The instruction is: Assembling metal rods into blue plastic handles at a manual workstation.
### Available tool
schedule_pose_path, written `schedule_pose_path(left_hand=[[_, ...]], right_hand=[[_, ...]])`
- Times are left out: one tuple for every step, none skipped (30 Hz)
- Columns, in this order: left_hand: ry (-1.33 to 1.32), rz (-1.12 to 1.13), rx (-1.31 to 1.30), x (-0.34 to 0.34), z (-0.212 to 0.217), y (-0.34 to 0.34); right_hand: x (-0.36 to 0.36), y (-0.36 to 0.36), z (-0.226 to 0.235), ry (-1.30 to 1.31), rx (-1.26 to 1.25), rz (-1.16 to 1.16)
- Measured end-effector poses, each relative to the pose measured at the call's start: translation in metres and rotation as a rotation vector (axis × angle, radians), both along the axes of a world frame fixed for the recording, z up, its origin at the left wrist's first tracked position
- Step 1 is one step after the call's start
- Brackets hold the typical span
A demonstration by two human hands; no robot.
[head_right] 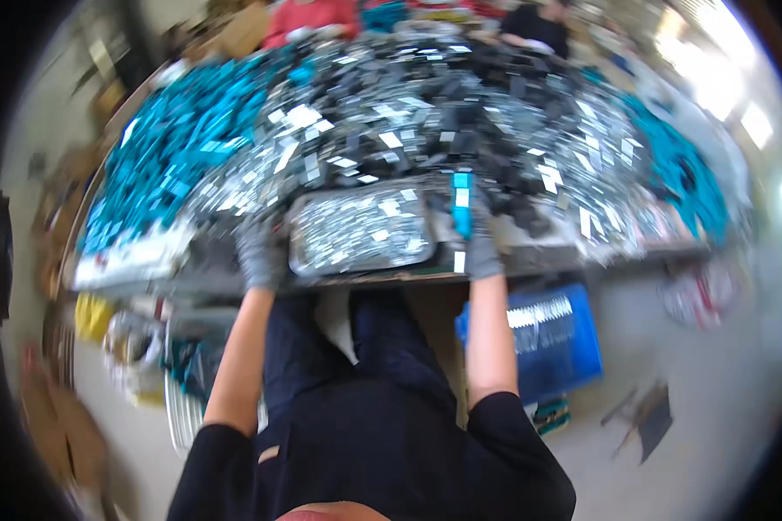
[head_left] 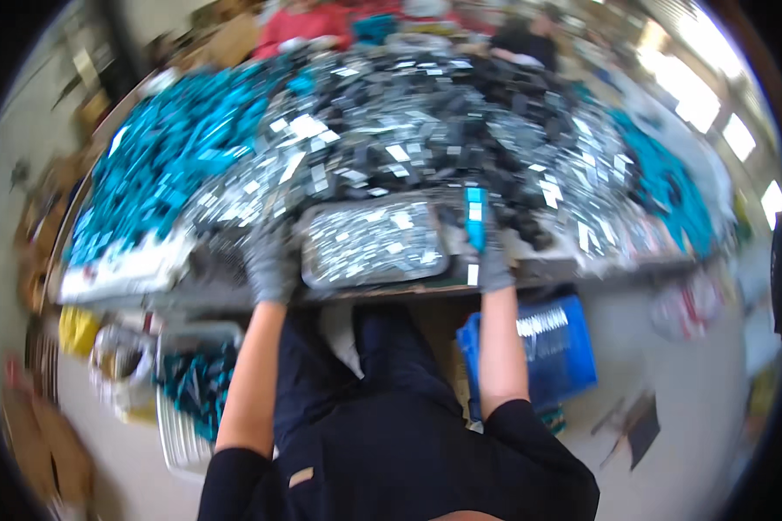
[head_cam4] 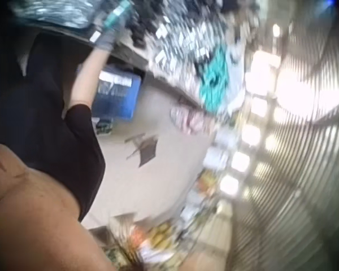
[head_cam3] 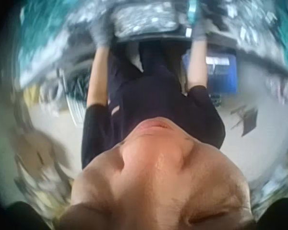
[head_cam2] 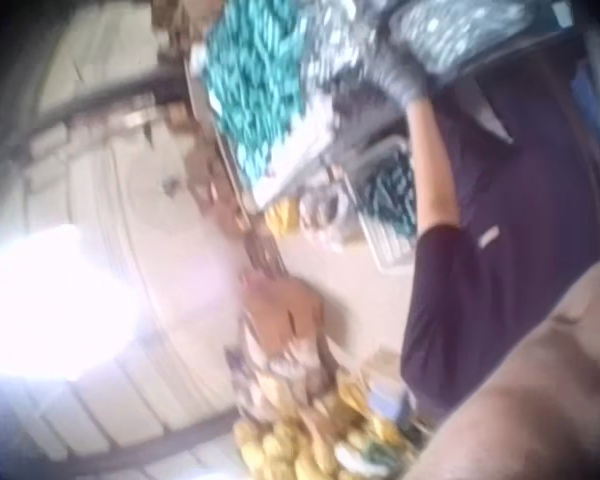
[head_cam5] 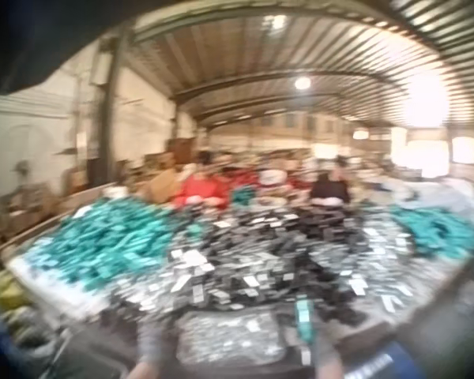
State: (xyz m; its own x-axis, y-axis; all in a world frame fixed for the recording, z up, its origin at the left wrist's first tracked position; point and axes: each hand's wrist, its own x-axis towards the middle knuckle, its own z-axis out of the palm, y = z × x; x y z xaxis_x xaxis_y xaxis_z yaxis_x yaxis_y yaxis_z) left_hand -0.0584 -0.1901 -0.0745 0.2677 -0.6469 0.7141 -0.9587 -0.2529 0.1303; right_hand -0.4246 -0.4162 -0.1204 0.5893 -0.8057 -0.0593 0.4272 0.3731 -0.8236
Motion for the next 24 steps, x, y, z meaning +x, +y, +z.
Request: schedule_pose_path(left_hand=[[0.029, 0.02, -0.001, -0.002, 0.005, 0.002], [0.002, -0.005, -0.002, 0.001, 0.002, 0.001], [0.041, -0.002, -0.014, -0.006, 0.003, -0.001], [0.005, 0.021, 0.048, 0.006, -0.009, 0.0], [0.001, -0.033, 0.058, 0.002, -0.005, 0.001], [-0.032, -0.084, 0.038, -0.002, 0.002, 0.002], [-0.082, -0.109, 0.014, 0.0, 0.011, 0.002], [-0.13, -0.13, -0.012, 0.006, 0.017, 0.0], [-0.163, -0.077, -0.04, 0.027, 0.017, -0.001], [-0.161, -0.091, -0.045, 0.065, 0.013, -0.002], [-0.092, 0.054, -0.016, 0.114, 0.007, 0.0], [-0.021, 0.203, 0.016, 0.157, 0.001, 0.002], [0.053, 0.344, 0.051, 0.175, -0.004, 0.001], [0.0, 0.487, 0.152, 0.172, -0.004, -0.004], [-0.059, 0.65, 0.254, 0.172, 0.003, 0.004], [0.155, 0.703, 0.472, 0.15, 0.03, 0.0], [0.162, 0.684, 0.489, 0.153, 0.027, -0.004], [0.171, 0.683, 0.509, 0.155, 0.023, 0.001], [0.108, 0.689, 0.454, 0.156, 0.019, 0.002], [0.117, 0.65, 0.426, 0.162, 0.019, 0.001], [0.133, 0.62, 0.415, 0.159, 0.025, 0.001], [0.093, 0.551, 0.318, 0.165, 0.021, 0.003], [0.051, 0.476, 0.22, 0.173, 0.018, -0.004], [0.314, 0.245, 0.036, 0.152, 0.036, -0.016]], right_hand=[[0.008, 0.011, 0.004, 0.039, -0.085, -0.059], [0.012, 0.017, 0.01, 0.087, -0.164, -0.117], [0.009, 0.018, 0.019, 0.017, -0.049, -0.013], [0.016, 0.019, 0.021, 0.002, -0.229, -0.09], [0.009, 0.019, 0.019, -0.084, -0.05, 0.046], [0.009, 0.023, 0.022, -0.107, 0.001, -0.006], [0.007, 0.024, 0.025, -0.132, 0.029, 0.007], [0.004, 0.024, 0.028, -0.157, 0.057, 0.024], [0.002, 0.023, 0.03, -0.157, 0.048, 0.006], [0.0, 0.023, 0.03, -0.184, 0.053, 0.027], [0.0, 0.022, 0.03, -0.208, 0.059, 0.057], [0.001, 0.023, 0.03, -0.2, 0.058, 0.039], [-0.001, 0.025, 0.031, -0.189, 0.067, 0.028], [-0.005, 0.028, 0.033, -0.177, 0.074, 0.008], [0.001, 0.035, 0.04, -0.167, 0.091, -0.016], [0.0, 0.034, 0.037, -0.17, 0.075, -0.011], [-0.002, 0.034, 0.033, -0.173, 0.061, -0.006], [-0.001, 0.036, 0.032, -0.156, 0.072, 0.013], [0.002, 0.032, 0.033, -0.153, 0.076, 0.024], [0.008, 0.025, 0.034, -0.139, 0.109, 0.016], [0.011, 0.024, 0.031, -0.115, 0.157, 0.015], [0.015, 0.025, 0.033, -0.041, 0.175, -0.004], [0.011, 0.02, 0.036, 0.034, 0.187, -0.027], [0.002, 0.008, 0.028, 0.127, 0.215, -0.019]])
